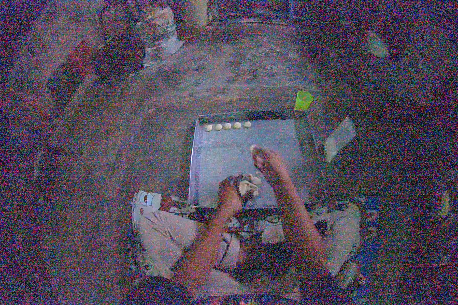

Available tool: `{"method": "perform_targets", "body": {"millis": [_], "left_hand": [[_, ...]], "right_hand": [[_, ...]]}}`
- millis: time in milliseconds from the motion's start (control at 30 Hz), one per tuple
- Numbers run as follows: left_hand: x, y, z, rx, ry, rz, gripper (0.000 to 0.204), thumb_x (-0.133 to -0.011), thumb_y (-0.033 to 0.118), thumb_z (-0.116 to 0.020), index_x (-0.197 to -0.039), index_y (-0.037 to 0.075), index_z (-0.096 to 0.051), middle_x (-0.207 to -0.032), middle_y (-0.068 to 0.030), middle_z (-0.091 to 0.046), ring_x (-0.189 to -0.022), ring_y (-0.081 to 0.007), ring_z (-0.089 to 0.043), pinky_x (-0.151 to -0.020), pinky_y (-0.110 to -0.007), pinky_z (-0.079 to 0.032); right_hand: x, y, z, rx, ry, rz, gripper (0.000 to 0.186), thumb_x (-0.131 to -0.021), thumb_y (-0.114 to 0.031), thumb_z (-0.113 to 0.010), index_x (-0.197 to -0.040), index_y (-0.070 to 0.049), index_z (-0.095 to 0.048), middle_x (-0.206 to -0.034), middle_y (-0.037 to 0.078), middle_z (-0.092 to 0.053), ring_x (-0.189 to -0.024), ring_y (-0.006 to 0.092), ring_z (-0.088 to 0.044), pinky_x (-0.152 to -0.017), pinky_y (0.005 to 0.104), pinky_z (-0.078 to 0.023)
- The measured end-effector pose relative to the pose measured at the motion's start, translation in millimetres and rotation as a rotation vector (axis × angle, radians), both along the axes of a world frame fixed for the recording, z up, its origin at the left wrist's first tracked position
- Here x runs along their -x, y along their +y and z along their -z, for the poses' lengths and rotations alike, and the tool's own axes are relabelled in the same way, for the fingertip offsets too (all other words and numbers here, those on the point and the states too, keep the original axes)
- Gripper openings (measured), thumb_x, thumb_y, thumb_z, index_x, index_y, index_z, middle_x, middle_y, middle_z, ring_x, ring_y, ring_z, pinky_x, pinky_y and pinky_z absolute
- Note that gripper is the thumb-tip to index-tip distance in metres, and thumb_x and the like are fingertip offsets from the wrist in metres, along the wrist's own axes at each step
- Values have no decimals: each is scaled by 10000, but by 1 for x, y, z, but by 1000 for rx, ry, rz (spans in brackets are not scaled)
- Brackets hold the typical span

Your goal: The person picks up a piece of dough, rolls it between their palms to form a ball, and places it on a metal tray.

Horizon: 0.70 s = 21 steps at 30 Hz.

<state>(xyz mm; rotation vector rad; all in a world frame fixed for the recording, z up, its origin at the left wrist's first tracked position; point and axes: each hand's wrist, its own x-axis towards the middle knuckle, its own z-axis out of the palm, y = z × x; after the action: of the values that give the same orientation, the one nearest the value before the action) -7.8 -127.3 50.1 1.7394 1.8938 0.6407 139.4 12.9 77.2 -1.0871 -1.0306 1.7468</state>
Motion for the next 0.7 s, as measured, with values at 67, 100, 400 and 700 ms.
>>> {"method": "perform_targets", "body": {"millis": [67, 100, 400, 700], "left_hand": [[25, 13, 7, 145, 60, 48, 655, -836, 364, -658, -1357, 28, -445, -1320, -263, -462, -1221, -417, -444, -1034, -511, -361], [39, 20, 10, 220, 95, 55, 642, -836, 324, -655, -1365, 33, -438, -1316, -272, -459, -1221, -412, -451, -1031, -515, -367], [105, 166, 60, 202, 168, 8, 491, -809, 133, -608, -1254, -24, -474, -1344, -291, -423, -1227, -451, -450, -1017, -540, -390], [68, 332, 115, 133, -87, -46, 654, -755, 47, -660, -1361, 30, -412, -1420, -216, -402, -1263, -427, -438, -1052, -502, -378]], "right_hand": [[55, 46, -19, -24, -89, 123, 174, -879, -170, -684, -981, -43, -622, -882, 72, -678, -705, 134, -626, -606, 271, -525], [88, 64, -29, -21, -178, 187, 181, -877, -170, -684, -982, -37, -621, -884, 75, -678, -693, 139, -626, -591, 276, -526], [149, 355, 159, -62, -502, 378, 286, -769, -200, -804, -932, -2, -676, -842, 126, -705, -661, 203, -676, -578, 340, -544], [126, 489, 192, -457, -1031, 158, 295, -805, -207, -750, -1069, -80, -716, -892, 120, -728, -780, 239, -698, -751, 371, -535]]}}
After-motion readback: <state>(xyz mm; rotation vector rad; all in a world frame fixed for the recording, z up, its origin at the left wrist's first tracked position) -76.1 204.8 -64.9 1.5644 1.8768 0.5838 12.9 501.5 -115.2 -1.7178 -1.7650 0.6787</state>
